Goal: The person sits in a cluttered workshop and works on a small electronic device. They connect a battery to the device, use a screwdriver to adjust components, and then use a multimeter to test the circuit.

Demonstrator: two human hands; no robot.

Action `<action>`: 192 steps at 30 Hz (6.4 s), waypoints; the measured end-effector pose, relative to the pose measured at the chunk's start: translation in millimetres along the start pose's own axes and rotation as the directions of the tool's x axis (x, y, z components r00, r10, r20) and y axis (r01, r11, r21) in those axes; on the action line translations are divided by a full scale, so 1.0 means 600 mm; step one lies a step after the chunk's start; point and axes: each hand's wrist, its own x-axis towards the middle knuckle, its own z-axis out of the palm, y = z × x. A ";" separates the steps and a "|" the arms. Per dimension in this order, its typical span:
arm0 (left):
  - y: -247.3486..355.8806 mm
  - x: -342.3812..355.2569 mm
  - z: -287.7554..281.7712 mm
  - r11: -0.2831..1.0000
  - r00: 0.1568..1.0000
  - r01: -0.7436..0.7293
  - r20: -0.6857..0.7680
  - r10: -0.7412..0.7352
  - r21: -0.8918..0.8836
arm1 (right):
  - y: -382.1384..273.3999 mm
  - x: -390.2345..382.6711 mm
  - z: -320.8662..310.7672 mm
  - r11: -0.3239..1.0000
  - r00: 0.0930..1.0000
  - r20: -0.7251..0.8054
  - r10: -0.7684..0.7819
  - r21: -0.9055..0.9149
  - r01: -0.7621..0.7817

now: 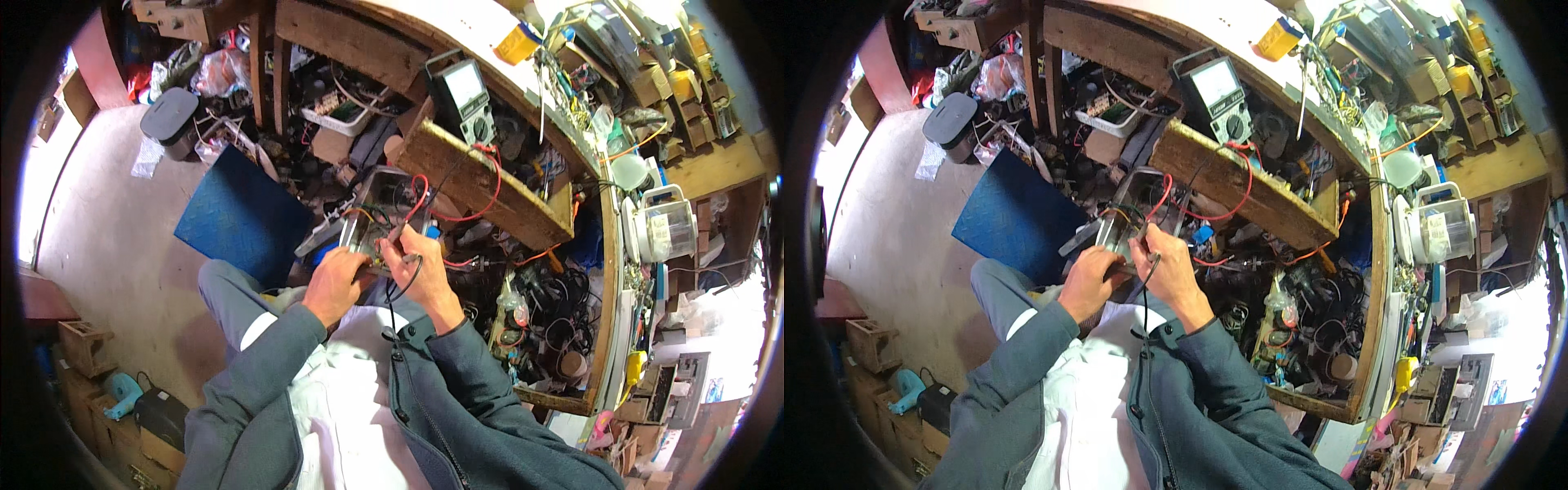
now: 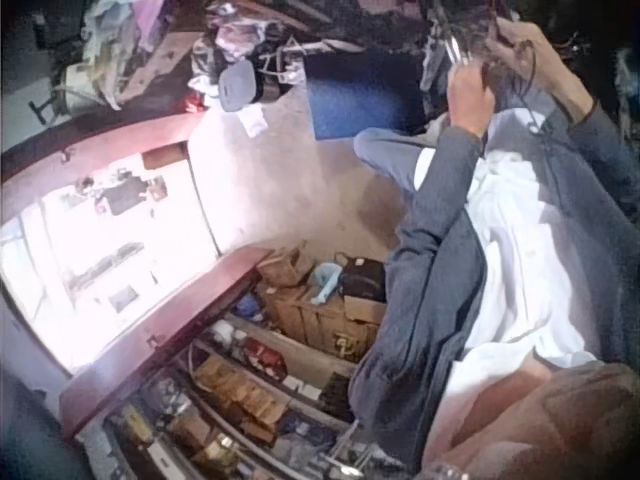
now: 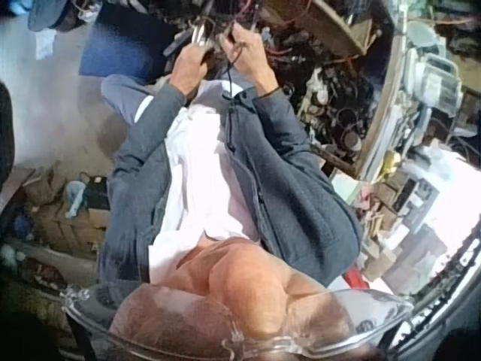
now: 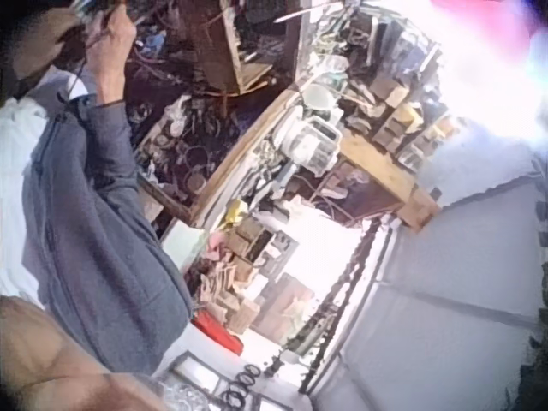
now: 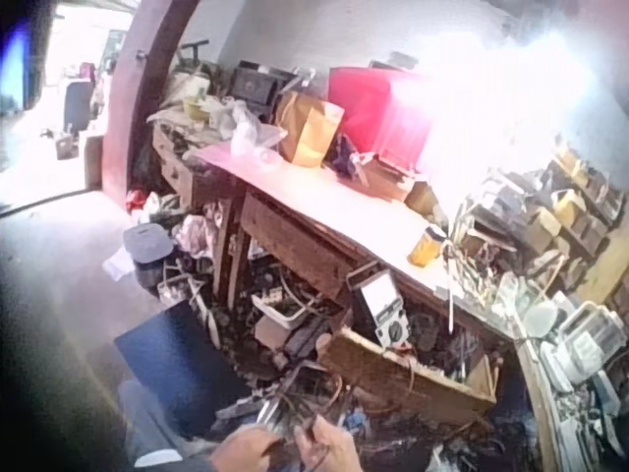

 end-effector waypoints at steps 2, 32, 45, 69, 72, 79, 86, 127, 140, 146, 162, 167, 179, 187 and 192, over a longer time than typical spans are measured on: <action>0.007 0.000 -0.007 1.000 1.000 -0.014 -0.008 0.014 0.008 | -0.008 0.000 0.005 0.999 0.999 -0.018 0.042 0.023 -0.041; -0.002 0.003 0.000 0.997 0.996 -0.074 -0.040 0.076 0.031 | -0.018 0.014 -0.010 0.997 0.997 0.074 0.023 0.078 -0.029; 0.005 0.002 0.002 0.997 0.995 -0.057 -0.075 0.060 0.045 | -0.024 0.014 -0.011 0.998 0.996 0.086 0.038 0.038 -0.041; -0.016 -0.001 0.012 0.982 0.986 -0.142 -0.073 0.151 0.124 | -0.017 0.011 -0.008 0.998 0.998 0.063 -0.014 0.055 0.010; -0.015 -0.001 0.010 0.990 0.991 -0.113 -0.066 0.119 0.089 | -0.022 0.013 -0.011 0.997 0.998 0.058 -0.004 0.071 0.000; -0.009 0.001 0.004 0.989 0.989 -0.127 -0.072 0.133 0.082 | -0.012 0.010 -0.005 0.998 0.999 0.050 -0.007 0.060 0.004; 0.003 0.002 -0.001 0.996 0.995 -0.086 -0.044 0.087 0.014 | -0.020 0.012 -0.010 0.997 0.997 0.073 0.026 0.065 -0.031; -0.002 0.007 -0.004 0.990 0.994 -0.101 -0.027 0.104 0.097 | -0.015 0.008 -0.008 0.997 0.997 0.066 0.026 0.064 -0.030; 0.005 0.008 0.001 0.987 0.995 -0.077 -0.056 0.086 0.138 | -0.018 0.008 -0.006 0.998 0.999 0.047 -0.001 0.066 -0.002; 0.003 0.007 -0.003 0.987 0.991 -0.107 -0.065 0.116 0.124 | -0.015 0.008 -0.004 0.997 0.999 0.038 -0.005 0.080 0.002; -0.007 0.014 -0.007 0.968 0.975 -0.201 -0.064 0.212 0.151 | -0.018 0.007 -0.007 0.998 0.999 0.038 0.022 0.058 -0.024; -0.006 0.013 -0.007 0.973 0.980 -0.184 -0.050 0.192 0.139 | -0.016 0.007 -0.004 0.996 0.999 0.036 0.006 0.091 -0.009; 0.003 0.010 -0.004 0.967 0.979 -0.185 -0.051 0.196 0.176 | -0.014 0.005 -0.002 0.999 0.999 0.038 -0.003 0.050 0.001; 0.002 0.014 0.004 0.962 0.980 -0.184 -0.036 0.194 0.201 | -0.015 0.007 -0.003 0.996 0.999 0.033 0.017 0.090 -0.020; -0.011 0.010 -0.004 0.958 0.972 -0.225 -0.034 0.234 0.177 | -0.012 0.007 -0.001 0.993 0.999 0.037 0.022 0.114 -0.026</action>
